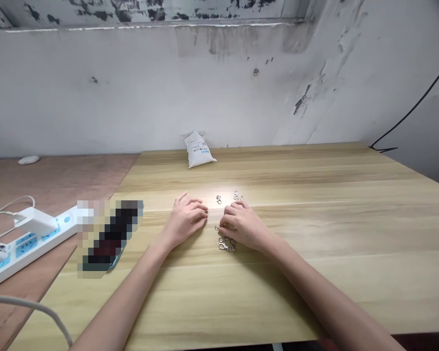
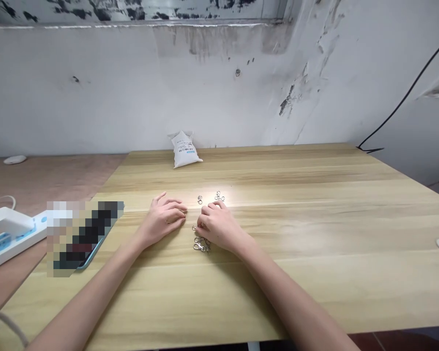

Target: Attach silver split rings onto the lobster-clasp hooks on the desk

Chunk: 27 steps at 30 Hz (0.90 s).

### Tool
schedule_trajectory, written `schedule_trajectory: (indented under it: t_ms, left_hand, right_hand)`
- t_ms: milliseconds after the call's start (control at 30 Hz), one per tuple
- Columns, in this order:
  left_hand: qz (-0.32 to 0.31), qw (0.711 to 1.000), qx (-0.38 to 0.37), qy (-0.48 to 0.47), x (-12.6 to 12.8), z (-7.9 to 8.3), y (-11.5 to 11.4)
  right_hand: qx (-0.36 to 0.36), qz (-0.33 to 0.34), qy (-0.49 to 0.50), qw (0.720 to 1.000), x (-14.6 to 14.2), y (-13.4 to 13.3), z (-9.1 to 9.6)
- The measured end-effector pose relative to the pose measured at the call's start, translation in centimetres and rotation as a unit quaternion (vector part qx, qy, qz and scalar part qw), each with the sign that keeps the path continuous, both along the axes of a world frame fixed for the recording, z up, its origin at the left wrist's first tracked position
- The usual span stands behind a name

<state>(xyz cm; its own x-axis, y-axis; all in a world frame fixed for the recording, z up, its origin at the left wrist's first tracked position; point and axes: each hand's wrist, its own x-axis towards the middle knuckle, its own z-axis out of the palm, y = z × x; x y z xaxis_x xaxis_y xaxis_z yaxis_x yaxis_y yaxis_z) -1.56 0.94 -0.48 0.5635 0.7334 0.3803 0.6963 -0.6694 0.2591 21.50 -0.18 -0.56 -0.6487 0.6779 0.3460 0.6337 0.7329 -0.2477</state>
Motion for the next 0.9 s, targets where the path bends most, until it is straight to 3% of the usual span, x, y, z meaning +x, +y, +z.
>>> schedule_trajectory:
  t_ms: [400,767,900]
  left_hand:
    - [-0.02,0.994,-0.053,-0.091,0.7,-1.0,0.1]
    - [0.01,0.988,-0.079,-0.132,0.7,-1.0,-0.1]
    - [-0.003,0.992,-0.062,-0.106,0.7,-1.0,-0.1]
  right_hand:
    - [-0.018,0.004,0.056,0.998,-0.9,0.1,-1.2]
    - [-0.033,-0.017,0.05,0.998,-0.6,0.2,-0.9]
    - [-0.028,-0.029,0.061,0.997,-0.5,0.2,-0.9]
